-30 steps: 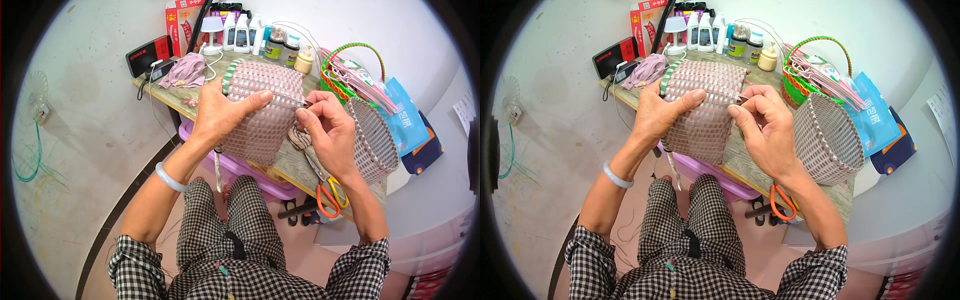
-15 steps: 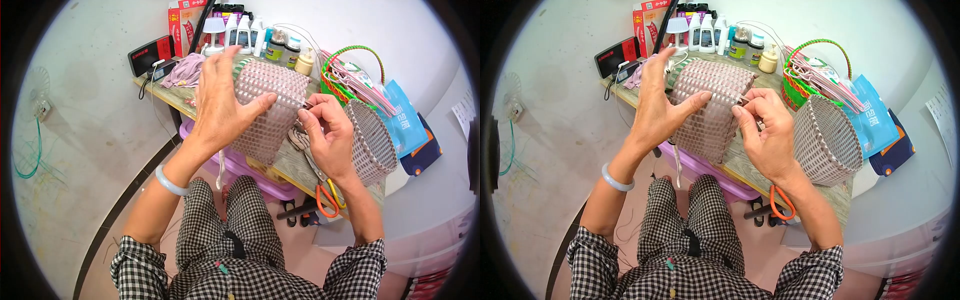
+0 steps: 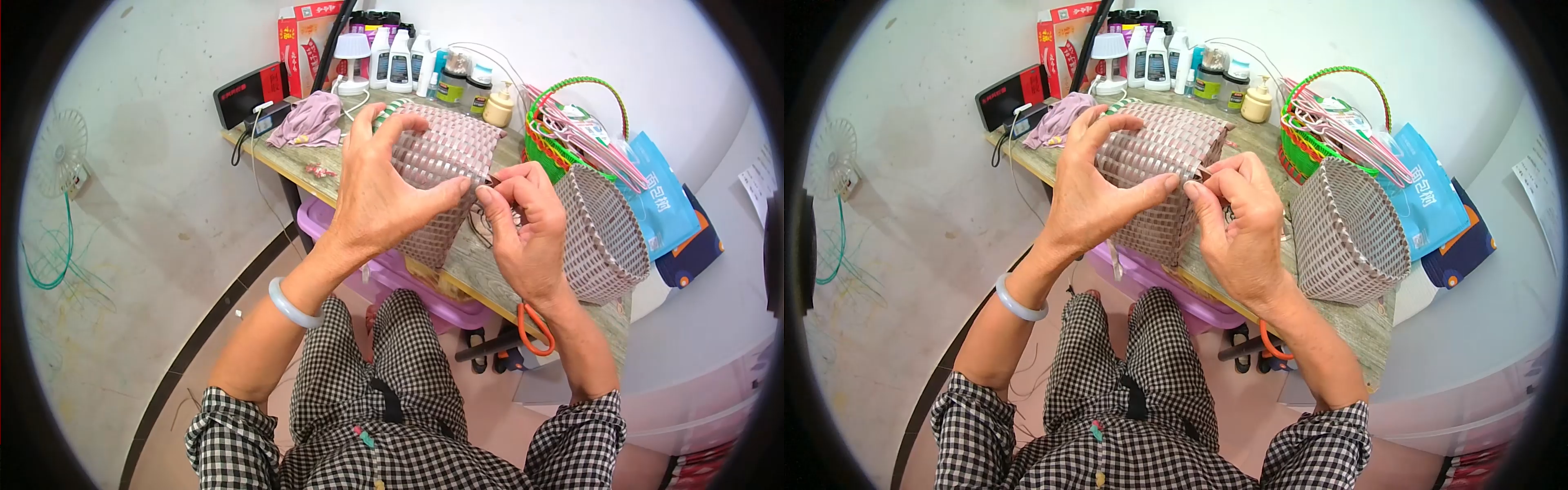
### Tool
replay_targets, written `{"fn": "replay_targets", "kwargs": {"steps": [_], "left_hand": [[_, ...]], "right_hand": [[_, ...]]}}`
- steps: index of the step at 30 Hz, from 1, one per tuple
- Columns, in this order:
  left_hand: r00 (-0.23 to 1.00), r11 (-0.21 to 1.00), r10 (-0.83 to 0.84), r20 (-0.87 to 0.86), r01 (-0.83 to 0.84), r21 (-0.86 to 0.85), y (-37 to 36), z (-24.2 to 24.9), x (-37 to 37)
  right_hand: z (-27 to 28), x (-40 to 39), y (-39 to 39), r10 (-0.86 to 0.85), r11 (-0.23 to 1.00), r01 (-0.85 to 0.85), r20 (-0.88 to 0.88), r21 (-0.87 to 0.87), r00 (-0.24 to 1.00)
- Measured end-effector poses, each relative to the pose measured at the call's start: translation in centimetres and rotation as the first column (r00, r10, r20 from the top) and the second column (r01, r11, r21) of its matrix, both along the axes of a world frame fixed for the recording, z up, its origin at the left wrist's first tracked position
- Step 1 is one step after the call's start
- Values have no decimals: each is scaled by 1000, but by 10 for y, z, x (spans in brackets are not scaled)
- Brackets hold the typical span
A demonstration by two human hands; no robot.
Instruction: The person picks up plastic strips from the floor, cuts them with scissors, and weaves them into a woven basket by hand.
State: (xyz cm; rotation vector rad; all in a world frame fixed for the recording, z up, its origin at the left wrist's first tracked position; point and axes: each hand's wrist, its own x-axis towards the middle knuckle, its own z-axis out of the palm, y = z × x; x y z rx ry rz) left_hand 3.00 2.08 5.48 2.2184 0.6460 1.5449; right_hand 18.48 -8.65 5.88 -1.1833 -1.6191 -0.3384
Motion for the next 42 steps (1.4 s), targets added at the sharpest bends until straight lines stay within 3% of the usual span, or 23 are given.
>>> {"fn": "replay_targets", "kwargs": {"steps": [3, 9, 23, 33, 42], "left_hand": [[992, 984, 120, -46, -112, 140, -4, -1, 3], [992, 965, 128, -23, -119, 234, -5, -11, 9], [1000, 982, 17, 23, -21, 188, 4, -22, 14], [997, 985, -57, 50, 48, 167, 2, -20, 12], [999, 989, -32, 41, 26, 144, -4, -18, 10]], "right_hand": [[-3, -2, -1, 7, 1000, -7, -28, 5, 1000], [-13, -5, 4, 3, 999, -3, 3, 44, 1000], [-18, 3, 8, -82, 995, 77, 75, 66, 994], [-14, 10, 1, -50, 998, 50, -7, 28, 999], [-13, 5, -9, -61, 998, 60, 52, 25, 997]]}}
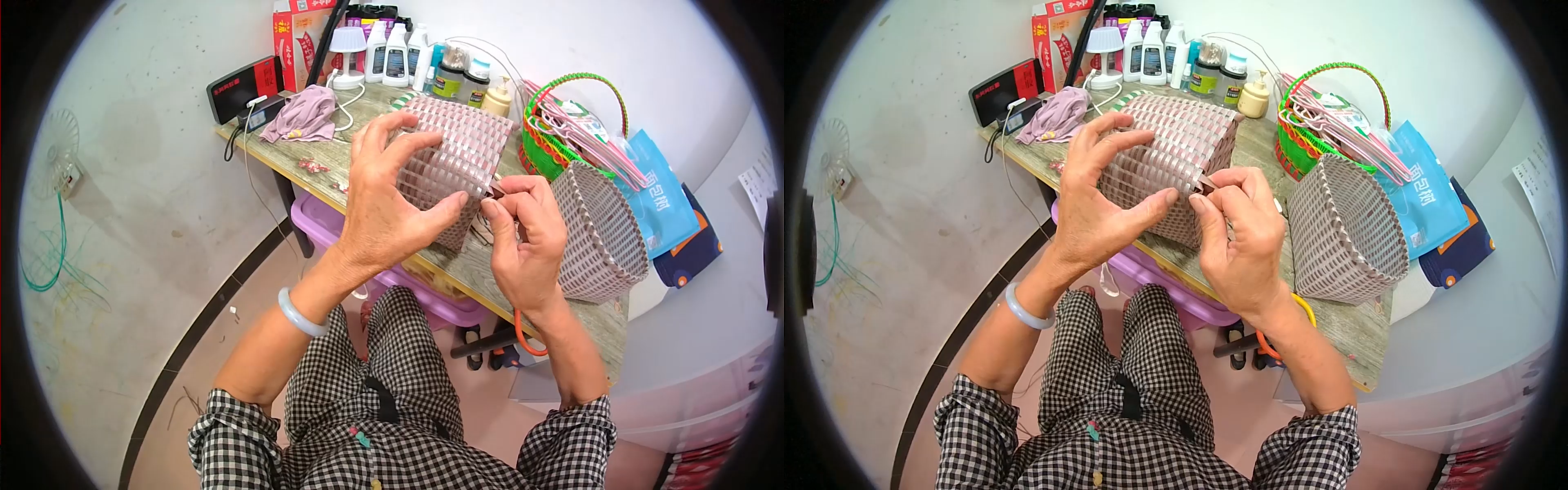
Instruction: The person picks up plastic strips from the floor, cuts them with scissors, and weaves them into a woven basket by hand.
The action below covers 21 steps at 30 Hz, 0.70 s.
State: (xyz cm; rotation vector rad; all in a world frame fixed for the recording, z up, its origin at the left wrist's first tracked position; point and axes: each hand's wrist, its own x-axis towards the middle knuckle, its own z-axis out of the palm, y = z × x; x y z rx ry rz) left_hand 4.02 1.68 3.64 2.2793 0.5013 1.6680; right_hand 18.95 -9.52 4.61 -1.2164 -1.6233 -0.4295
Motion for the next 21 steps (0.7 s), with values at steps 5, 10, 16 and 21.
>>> {"fn": "replay_targets", "kwargs": {"steps": [5, 10, 16, 21], "left_hand": [[1000, 1000, 14, 14, -14, -1, -2, 0, 1], [999, 999, 44, 25, -45, 6, -6, 0, 5], [998, 998, 61, 22, -62, 29, -7, 2, 7], [999, 999, 40, 7, -40, 16, -5, 3, 7]], "right_hand": [[-1, 0, -3, 27, 999, -28, -38, -38, 999], [1, 1, -9, 47, 995, -52, -65, -84, 997], [-2, -1, -8, -21, 999, 20, -14, -39, 1000], [-7, -4, -3, -77, 995, 71, 94, 64, 993]]}}
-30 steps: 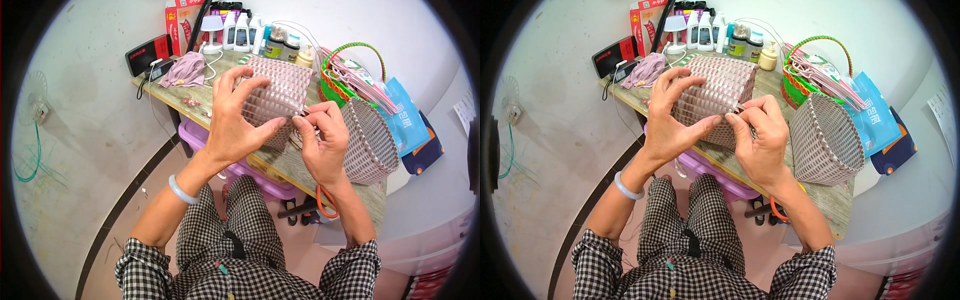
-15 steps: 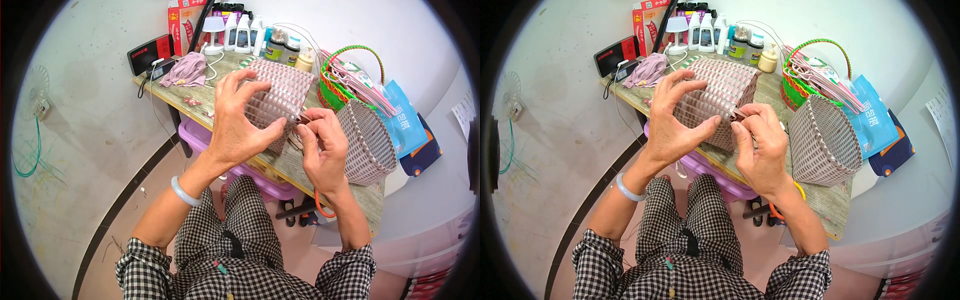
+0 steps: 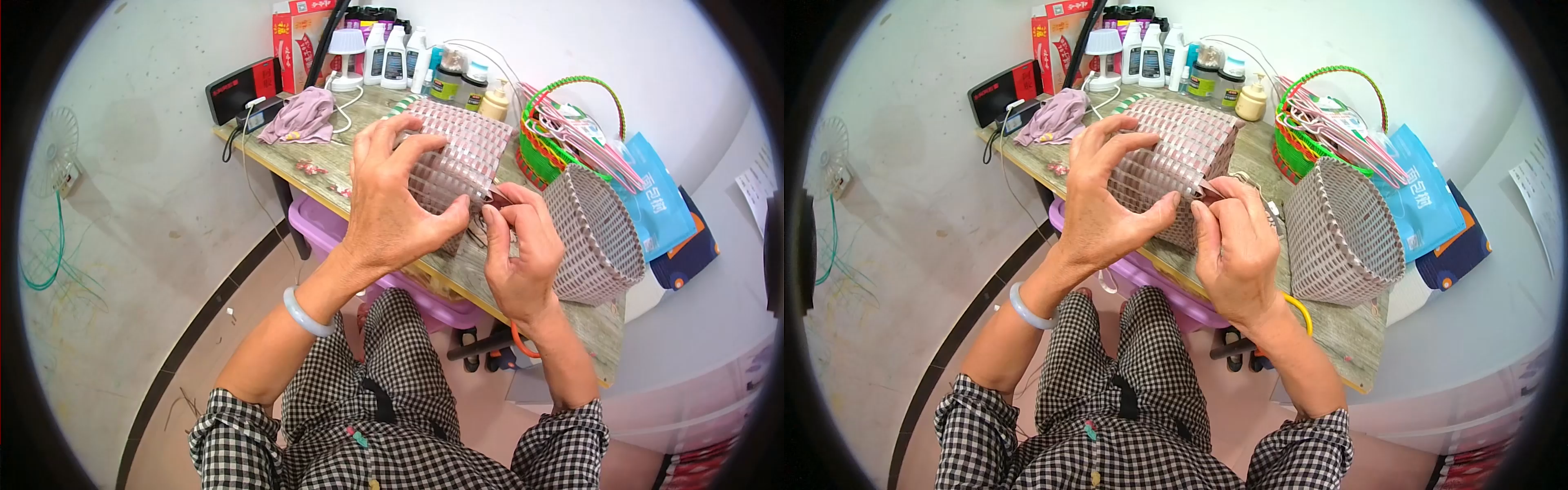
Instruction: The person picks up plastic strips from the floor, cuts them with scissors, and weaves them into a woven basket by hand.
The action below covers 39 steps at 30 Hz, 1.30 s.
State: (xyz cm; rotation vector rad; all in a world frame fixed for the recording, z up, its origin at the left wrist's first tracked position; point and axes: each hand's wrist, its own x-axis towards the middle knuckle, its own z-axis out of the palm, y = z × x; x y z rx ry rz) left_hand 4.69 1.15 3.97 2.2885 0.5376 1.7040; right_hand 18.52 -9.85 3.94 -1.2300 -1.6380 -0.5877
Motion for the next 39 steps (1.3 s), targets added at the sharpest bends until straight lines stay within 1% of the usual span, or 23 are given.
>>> {"fn": "replay_targets", "kwargs": {"steps": [3, 6, 14, 17, 20, 26, 29, 39], "left_hand": [[999, 999, -34, -35, 35, 17, 2, 2, -4], [999, 999, -22, -43, 23, 30, 3, 0, -3], [1000, 1000, -8, -9, 8, 22, -2, -1, 2], [1000, 1000, -14, 10, 14, 23, -2, -2, 6], [1000, 1000, -17, 20, 17, 21, -1, -4, 8], [999, 1000, -30, 17, 29, 11, -3, -5, 10], [999, 1000, -25, 21, 25, 14, -5, -6, 12], [999, 999, -23, 24, 23, 31, -5, -10, 15]], "right_hand": [[-1, 0, 0, 1, 1000, -1, 13, 10, 1000], [-1, -2, -1, -6, 1000, 5, 21, 9, 1000], [-6, -4, 1, -75, 996, 72, 55, 58, 996], [-6, -6, 0, -77, 995, 77, 9, 56, 997], [-5, -7, 0, -19, 999, 21, -56, 43, 998], [-5, -4, -5, -20, 999, 23, -78, 36, 997], [-5, -3, -6, -3, 998, 6, -53, 60, 999], [-7, -4, -6, -1, 998, 6, -91, 56, 996]]}}
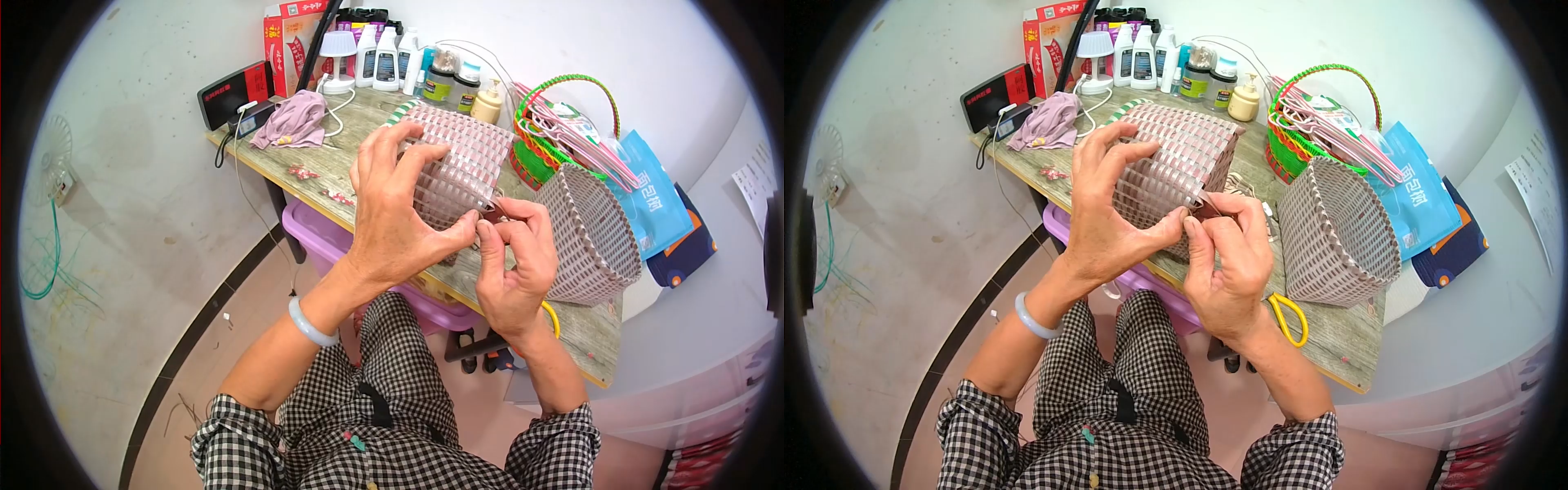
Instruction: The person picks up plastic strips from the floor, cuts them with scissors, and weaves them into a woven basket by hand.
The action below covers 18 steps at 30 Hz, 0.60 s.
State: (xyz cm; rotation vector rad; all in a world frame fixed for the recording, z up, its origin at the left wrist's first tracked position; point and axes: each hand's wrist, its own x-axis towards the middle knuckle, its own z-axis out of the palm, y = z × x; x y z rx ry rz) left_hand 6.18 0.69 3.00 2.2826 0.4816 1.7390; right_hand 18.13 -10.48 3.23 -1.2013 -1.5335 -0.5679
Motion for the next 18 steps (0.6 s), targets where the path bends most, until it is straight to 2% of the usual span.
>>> {"fn": "replay_targets", "kwargs": {"steps": [9, 12, 13, 14, 16, 17, 18], "left_hand": [[998, 998, -61, -7, 61, -20, 3, 3, -5], [989, 994, -36, 145, 50, -96, 10, 2, -14], [979, 984, -19, 203, 55, -172, 18, -1, -13], [988, 966, -4, 155, 44, -255, 24, -5, -15], [998, 911, 18, 54, 5, -412, 30, -5, -20], [928, 680, -333, 167, 359, -640, 34, -3, -21], [899, 605, -369, 236, 425, -674, 34, -4, -21]], "right_hand": [[-3, 5, 2, 0, 1000, 0, -35, -1, 999], [-2, 6, 1, 9, 1000, -9, -44, 3, 999], [-1, 4, 1, 7, 1000, -7, -47, 3, 999], [-1, 2, 1, 6, 1000, -6, -50, 2, 999], [-2, 2, 2, -4, 1000, 4, -39, 3, 999], [-3, 1, 3, -6, 1000, 6, -33, 5, 999], [-3, 1, 4, -14, 1000, 15, -18, 21, 1000]]}}
